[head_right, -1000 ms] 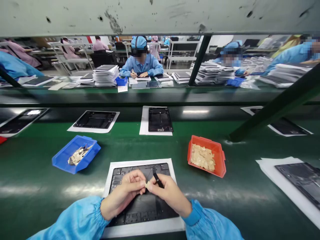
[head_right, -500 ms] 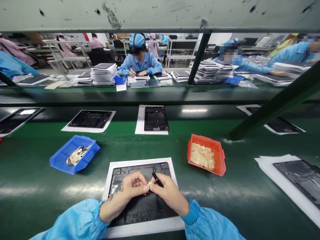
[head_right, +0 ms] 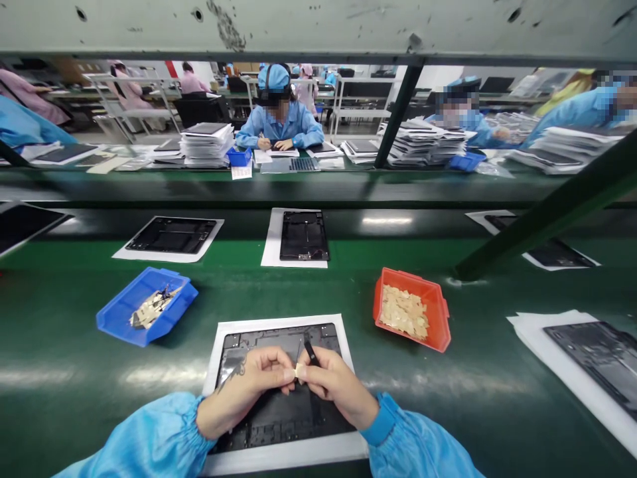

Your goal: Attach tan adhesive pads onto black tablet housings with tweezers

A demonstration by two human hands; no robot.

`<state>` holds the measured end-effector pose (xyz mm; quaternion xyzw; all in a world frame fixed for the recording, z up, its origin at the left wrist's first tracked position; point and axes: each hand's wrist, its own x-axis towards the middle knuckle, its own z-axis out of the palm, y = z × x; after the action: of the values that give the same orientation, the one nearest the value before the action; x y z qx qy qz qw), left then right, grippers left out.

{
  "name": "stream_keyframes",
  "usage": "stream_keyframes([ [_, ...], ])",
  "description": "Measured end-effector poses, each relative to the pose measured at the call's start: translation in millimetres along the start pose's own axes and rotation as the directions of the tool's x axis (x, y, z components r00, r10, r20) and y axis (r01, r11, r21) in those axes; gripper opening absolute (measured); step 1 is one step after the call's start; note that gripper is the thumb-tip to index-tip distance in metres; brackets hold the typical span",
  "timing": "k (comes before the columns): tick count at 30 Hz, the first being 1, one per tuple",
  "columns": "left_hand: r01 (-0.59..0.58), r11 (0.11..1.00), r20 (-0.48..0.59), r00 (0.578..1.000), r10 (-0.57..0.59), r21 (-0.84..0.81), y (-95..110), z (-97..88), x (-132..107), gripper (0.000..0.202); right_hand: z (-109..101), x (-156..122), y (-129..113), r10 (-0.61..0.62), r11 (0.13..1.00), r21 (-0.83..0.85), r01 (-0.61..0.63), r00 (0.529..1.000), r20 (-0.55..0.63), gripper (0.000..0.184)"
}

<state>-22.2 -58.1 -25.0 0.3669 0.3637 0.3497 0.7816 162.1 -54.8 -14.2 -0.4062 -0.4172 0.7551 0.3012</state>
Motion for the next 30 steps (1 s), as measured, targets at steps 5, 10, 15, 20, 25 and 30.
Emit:
stream_keyframes([
  [5, -0.009, 0.999, -0.017, 1.000, 0.009, 0.031, 2, -0.6, 0, 0.022, -1, 0, 0, -0.006, 1.000, -0.031, 0.006, 1.000, -0.008, 0.028],
  [10, -0.019, 0.999, -0.007, 1.000, 0.019, 0.029, 7, 1.8, -1, 0.021, -3, 0, 2, 0.001, 1.000, -0.005, -0.001, 1.000, 0.018, 0.029],
  [15, -0.050, 0.999, 0.031, 0.998, 0.049, 0.012, 9, 3.8, -3, 0.018, -4, -1, 5, -0.008, 0.999, 0.046, 0.005, 0.998, 0.069, 0.027],
  [20, -0.063, 0.997, 0.004, 0.998, 0.064, -0.040, 14, 8.0, -4, 0.019, -3, 0, 3, -0.027, 0.997, 0.077, 0.024, 0.999, 0.042, 0.026],
  [25, -0.044, 0.992, -0.006, 0.999, 0.044, -0.120, 12, 7.4, -4, 0.022, -2, 0, 1, -0.047, 0.991, 0.124, 0.048, 0.999, -0.010, 0.023],
  [30, -0.008, 0.990, 0.003, 1.000, 0.008, -0.138, 11, 5.4, -7, 0.025, -3, 0, -1, -0.064, 0.989, 0.129, 0.068, 0.997, -0.032, 0.020],
])
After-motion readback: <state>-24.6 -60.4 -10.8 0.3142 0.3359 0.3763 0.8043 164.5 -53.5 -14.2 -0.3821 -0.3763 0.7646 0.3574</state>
